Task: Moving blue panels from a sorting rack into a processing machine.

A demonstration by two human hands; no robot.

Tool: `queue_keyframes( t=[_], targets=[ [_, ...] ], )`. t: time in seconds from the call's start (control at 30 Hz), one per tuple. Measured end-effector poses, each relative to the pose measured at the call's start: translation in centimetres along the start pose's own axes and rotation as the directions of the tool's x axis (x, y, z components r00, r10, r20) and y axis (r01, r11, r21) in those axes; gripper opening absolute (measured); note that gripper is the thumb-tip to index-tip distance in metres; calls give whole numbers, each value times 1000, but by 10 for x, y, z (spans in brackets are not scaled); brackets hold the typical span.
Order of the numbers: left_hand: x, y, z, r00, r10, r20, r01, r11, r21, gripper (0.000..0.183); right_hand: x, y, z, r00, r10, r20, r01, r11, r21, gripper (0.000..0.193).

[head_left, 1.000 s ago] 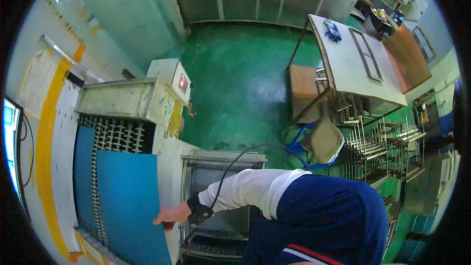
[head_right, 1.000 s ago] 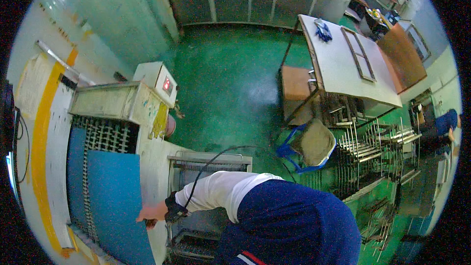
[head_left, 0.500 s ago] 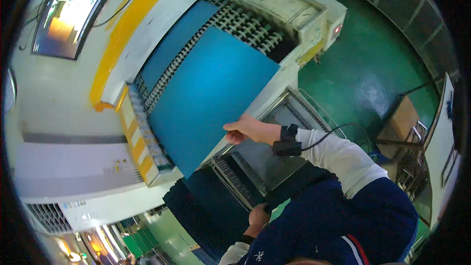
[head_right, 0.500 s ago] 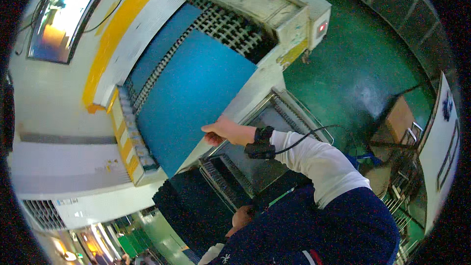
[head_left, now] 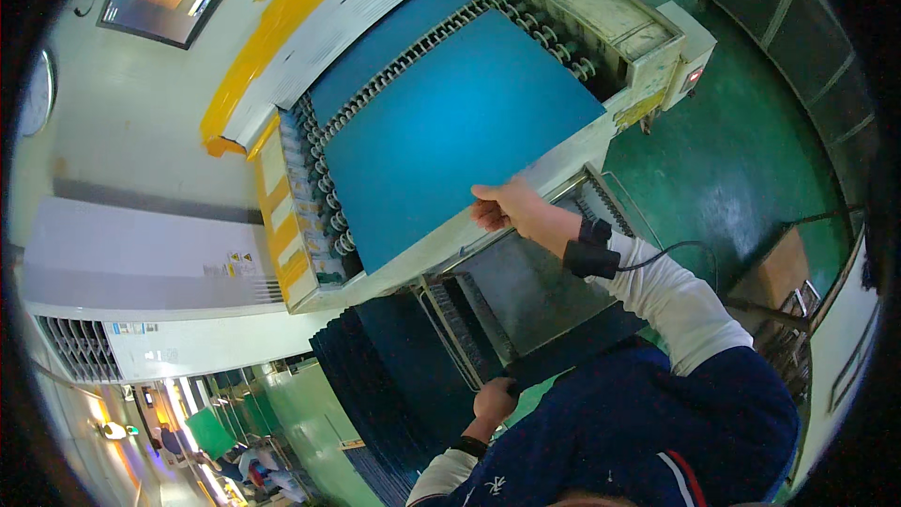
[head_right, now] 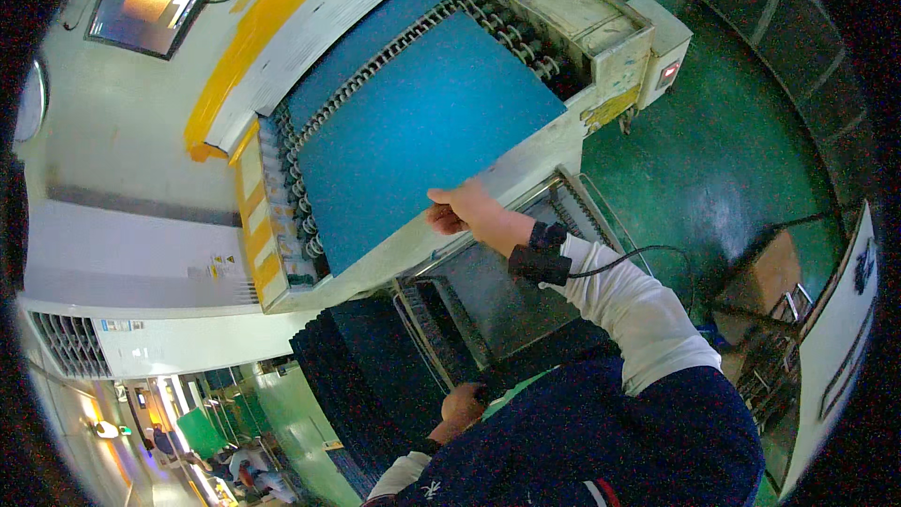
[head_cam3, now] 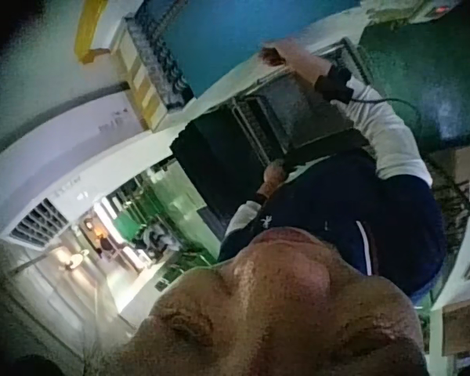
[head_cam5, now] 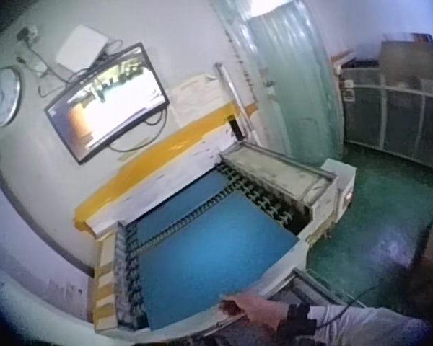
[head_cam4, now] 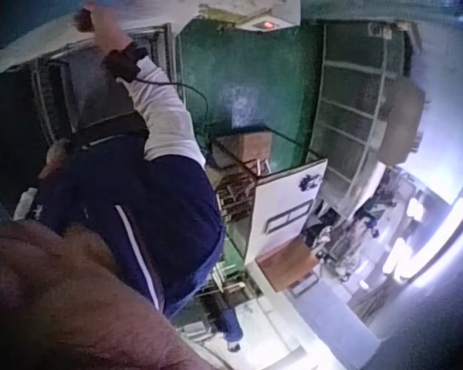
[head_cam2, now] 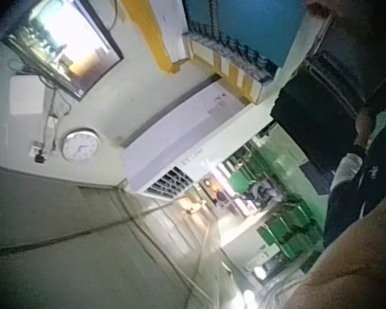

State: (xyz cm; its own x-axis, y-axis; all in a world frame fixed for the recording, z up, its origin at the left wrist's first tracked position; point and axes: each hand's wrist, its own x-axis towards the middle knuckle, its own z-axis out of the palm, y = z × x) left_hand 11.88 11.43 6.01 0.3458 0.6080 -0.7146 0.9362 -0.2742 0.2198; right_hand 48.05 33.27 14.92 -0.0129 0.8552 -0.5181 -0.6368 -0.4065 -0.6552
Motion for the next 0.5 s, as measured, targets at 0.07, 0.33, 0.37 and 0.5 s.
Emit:
queue_keyframes(
  t=[0.07, 0.33, 0.37, 0.5],
  targets=[
    [2, -2, 3, 1000, 4, 5, -4, 1000, 19, 32, 1, -6, 2, 1000, -23, -13, 23, 1000, 2, 32],
    [-4, 13, -16, 997, -62, 42, 63, 998, -11, 35, -9, -17, 18, 1000, -11, 17, 10, 1000, 21, 29],
    [-2, 10, -12, 997, -74, 28, 74, 997, -5, 35, -8, -15, 16, 998, -12, 57, 14, 999, -38, 28],
    [-1, 19, -26, 994, -81, 73, 79, 996, 35, 35, 2, -6, 20, 927, -347, 144, 371, 783, -499, 22]
  ],
)
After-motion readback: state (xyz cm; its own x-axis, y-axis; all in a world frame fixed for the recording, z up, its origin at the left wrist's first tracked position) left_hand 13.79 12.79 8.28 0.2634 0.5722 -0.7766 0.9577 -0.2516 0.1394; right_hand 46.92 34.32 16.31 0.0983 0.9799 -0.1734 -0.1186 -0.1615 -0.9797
